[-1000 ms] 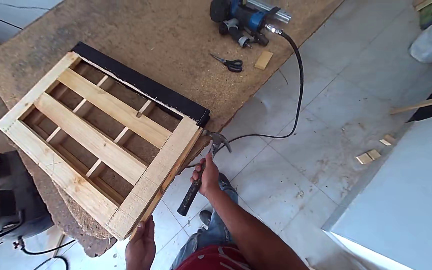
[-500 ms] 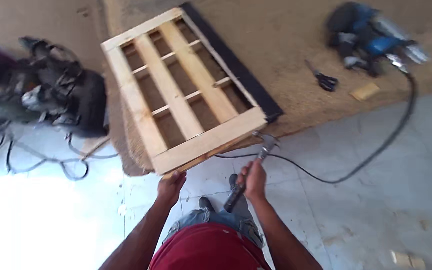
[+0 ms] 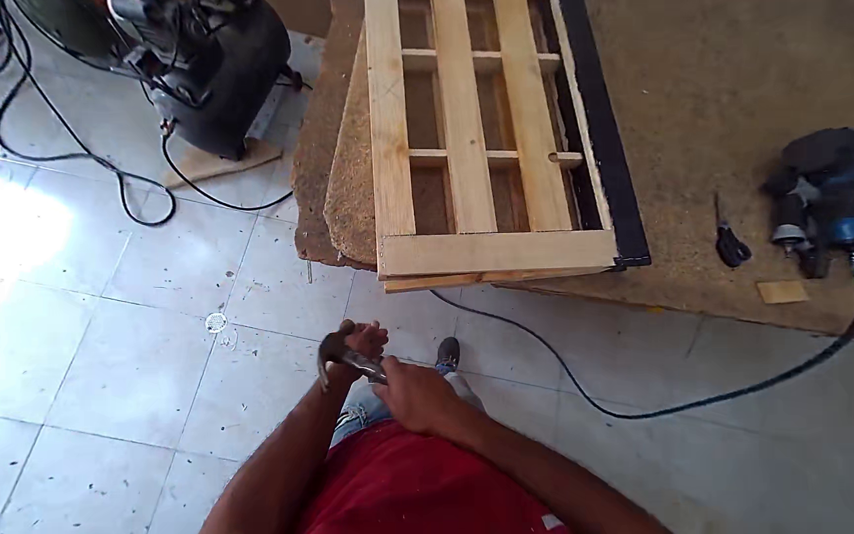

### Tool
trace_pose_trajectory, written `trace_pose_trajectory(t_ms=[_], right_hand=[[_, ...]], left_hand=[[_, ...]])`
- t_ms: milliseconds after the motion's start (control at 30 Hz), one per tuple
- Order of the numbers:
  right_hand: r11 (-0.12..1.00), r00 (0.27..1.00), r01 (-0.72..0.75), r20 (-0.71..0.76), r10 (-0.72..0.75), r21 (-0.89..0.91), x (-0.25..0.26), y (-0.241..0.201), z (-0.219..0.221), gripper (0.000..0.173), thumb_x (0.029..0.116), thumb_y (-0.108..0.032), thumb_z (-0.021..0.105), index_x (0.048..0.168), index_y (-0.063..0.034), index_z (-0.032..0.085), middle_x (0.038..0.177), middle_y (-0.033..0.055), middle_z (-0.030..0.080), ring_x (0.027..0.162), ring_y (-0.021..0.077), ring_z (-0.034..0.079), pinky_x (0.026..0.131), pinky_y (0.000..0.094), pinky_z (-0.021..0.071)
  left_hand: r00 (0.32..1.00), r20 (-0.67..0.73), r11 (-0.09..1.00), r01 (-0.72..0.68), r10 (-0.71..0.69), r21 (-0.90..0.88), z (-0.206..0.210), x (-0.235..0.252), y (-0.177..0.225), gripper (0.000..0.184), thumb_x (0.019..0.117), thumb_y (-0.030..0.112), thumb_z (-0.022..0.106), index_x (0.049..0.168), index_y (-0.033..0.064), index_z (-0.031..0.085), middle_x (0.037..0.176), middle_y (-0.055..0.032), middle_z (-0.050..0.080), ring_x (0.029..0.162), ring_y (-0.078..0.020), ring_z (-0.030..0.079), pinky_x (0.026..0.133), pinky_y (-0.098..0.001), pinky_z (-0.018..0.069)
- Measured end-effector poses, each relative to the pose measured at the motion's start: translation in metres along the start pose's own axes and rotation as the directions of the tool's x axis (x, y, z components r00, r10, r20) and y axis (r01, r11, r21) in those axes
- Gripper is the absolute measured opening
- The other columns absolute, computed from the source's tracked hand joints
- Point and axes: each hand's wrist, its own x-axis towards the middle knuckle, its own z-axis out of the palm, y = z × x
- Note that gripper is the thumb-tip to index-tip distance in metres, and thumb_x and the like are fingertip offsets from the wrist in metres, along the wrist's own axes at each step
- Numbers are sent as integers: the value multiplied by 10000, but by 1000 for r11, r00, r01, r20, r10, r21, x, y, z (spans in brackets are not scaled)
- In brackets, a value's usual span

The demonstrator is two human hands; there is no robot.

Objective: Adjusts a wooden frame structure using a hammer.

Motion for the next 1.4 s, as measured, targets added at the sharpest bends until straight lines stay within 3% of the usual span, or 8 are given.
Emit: trace_pose_trajectory(t_ms=[267, 467, 600, 867, 967, 1133, 1267, 1400], right_hand=[[963, 936, -262, -227, 270, 66, 17, -12, -1, 374, 1090, -392, 436, 1277, -80, 527, 984, 160, 688, 919, 355, 716, 762, 544, 587], [987, 983, -143, -130, 132, -78, 9, -36, 11, 361, 1088, -396, 432, 1271, -105, 546, 1022, 150, 692, 956, 355, 713, 777, 546, 580], [964, 924, -265, -280, 259, 18, 13, -13, -2, 377, 1090, -395, 440, 1284, -90, 549, 1000, 159, 698, 930, 358, 717, 765, 546, 584], [978, 980, -130, -169, 101, -166, 0, -30, 4, 321, 1093, -372, 428, 1227, -112, 561, 995, 141, 690, 912, 345, 716, 744, 531, 583], [968, 923, -244, -318, 214, -56, 4, 1, -7, 342, 1087, -362, 452, 1248, -86, 575, 977, 171, 695, 888, 373, 716, 727, 559, 579], [940, 894, -329, -352, 277, -93, 2, 14, -13, 358, 1092, -400, 432, 1202, -87, 567, 929, 139, 690, 877, 339, 722, 713, 516, 583], [932, 924, -293, -313, 219, -213, -10, 35, -17, 340, 1079, -421, 452, 1161, -119, 584, 914, 115, 691, 848, 322, 719, 693, 502, 577], [940, 954, -217, -262, 146, -265, -20, 55, -11, 399, 1055, -500, 482, 1120, -132, 621, 872, 101, 698, 821, 315, 714, 687, 513, 565]], left_hand=[[972, -90, 969, 227, -219, 94, -59, -23, -47, 442, 1091, 333, 510, 1372, -9, 498, 1161, -196, 721, 982, -271, 738, 854, -419, 599], [987, -99, 988, 137, -130, 66, -52, -23, -33, 255, 1052, 123, 504, 1260, -18, 547, 1004, -178, 709, 839, -244, 709, 756, -416, 596], [991, -38, 988, 134, -131, 75, -63, -16, -29, 369, 1081, 272, 538, 1332, 1, 521, 1133, -186, 727, 983, -265, 736, 844, -413, 599], [977, -108, 978, 192, -183, 81, -65, -23, -39, 312, 1075, 170, 505, 1326, -14, 497, 1087, -186, 721, 904, -246, 730, 789, -399, 600], [978, -95, 974, 194, -184, 119, -77, -20, -39, 360, 1092, 256, 511, 1341, -3, 509, 1118, -189, 727, 947, -258, 739, 814, -401, 600], [975, -222, 960, 46, 17, 275, -91, -30, -26, 284, 1084, 212, 529, 1249, -10, 595, 1123, -175, 729, 955, -266, 728, 841, -443, 584], [873, -138, 737, -301, 469, 605, -75, -44, 29, 319, 1059, 261, 570, 1242, 8, 633, 1158, -173, 708, 1065, -307, 697, 957, -554, 555], [678, 391, 199, -620, 622, 759, -5, -52, 131, 522, 955, 331, 726, 1358, 21, 606, 1416, -187, 591, 1364, -338, 524, 1139, -543, 431]])
